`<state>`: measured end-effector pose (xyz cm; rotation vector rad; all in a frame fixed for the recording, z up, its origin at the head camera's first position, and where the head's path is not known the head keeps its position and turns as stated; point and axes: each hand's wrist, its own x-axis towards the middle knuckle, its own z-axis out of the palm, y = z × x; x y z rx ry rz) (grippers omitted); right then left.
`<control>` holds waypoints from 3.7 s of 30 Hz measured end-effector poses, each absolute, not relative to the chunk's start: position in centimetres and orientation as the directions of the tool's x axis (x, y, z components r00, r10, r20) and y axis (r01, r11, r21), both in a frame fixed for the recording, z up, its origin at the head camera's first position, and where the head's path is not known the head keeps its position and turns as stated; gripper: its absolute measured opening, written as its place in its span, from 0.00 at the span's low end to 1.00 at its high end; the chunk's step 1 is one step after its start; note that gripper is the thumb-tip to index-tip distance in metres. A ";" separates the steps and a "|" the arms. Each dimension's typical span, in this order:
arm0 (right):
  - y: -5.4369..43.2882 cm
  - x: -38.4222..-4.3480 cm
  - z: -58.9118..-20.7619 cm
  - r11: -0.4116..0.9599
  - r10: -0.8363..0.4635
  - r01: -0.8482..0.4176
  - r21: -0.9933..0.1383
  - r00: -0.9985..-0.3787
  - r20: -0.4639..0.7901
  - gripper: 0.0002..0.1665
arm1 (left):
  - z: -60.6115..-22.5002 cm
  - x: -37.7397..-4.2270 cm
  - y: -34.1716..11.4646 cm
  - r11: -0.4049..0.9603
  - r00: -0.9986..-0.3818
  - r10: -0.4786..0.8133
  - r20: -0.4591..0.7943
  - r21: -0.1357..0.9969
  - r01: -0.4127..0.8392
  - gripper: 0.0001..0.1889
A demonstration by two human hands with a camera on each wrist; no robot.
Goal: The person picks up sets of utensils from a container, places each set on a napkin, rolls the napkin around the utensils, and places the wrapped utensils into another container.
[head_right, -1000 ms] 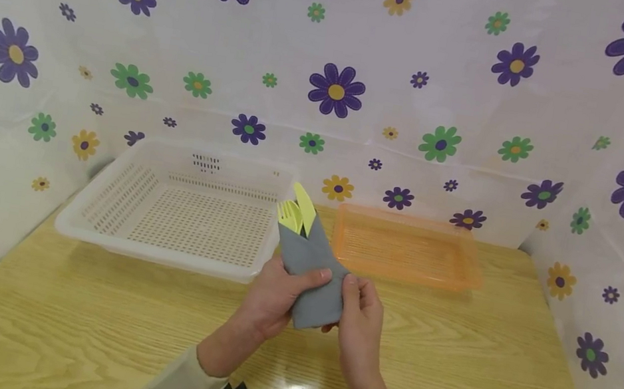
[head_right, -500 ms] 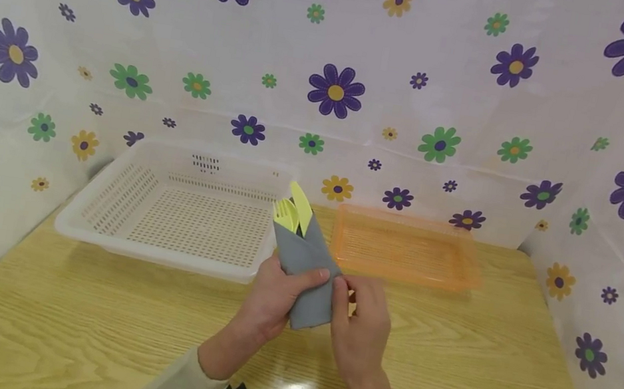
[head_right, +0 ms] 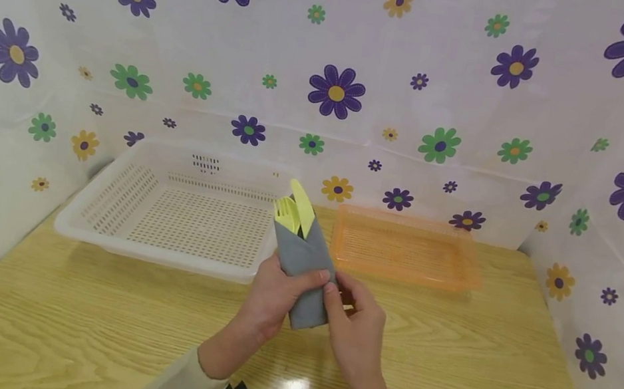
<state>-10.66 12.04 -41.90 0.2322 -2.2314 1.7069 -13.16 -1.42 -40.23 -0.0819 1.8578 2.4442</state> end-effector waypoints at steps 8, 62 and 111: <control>12.4 -10.8 -41.3 0.097 0.045 -0.050 -0.994 -0.998 0.054 0.13 | -40.2 -13.4 -1.6 -0.212 -0.992 0.047 -0.120 0.969 -0.128 0.26; 11.9 -10.5 -41.2 -0.264 0.043 0.107 -0.959 -0.992 -0.122 0.16 | -40.4 -14.3 -2.8 -0.201 -0.953 0.292 -0.083 0.969 -0.146 0.21; 11.4 -9.6 -41.0 -0.207 0.146 -0.078 -0.975 -0.988 0.048 0.09 | -40.5 -13.5 -1.9 -0.069 -0.970 0.241 -0.019 0.997 -0.037 0.20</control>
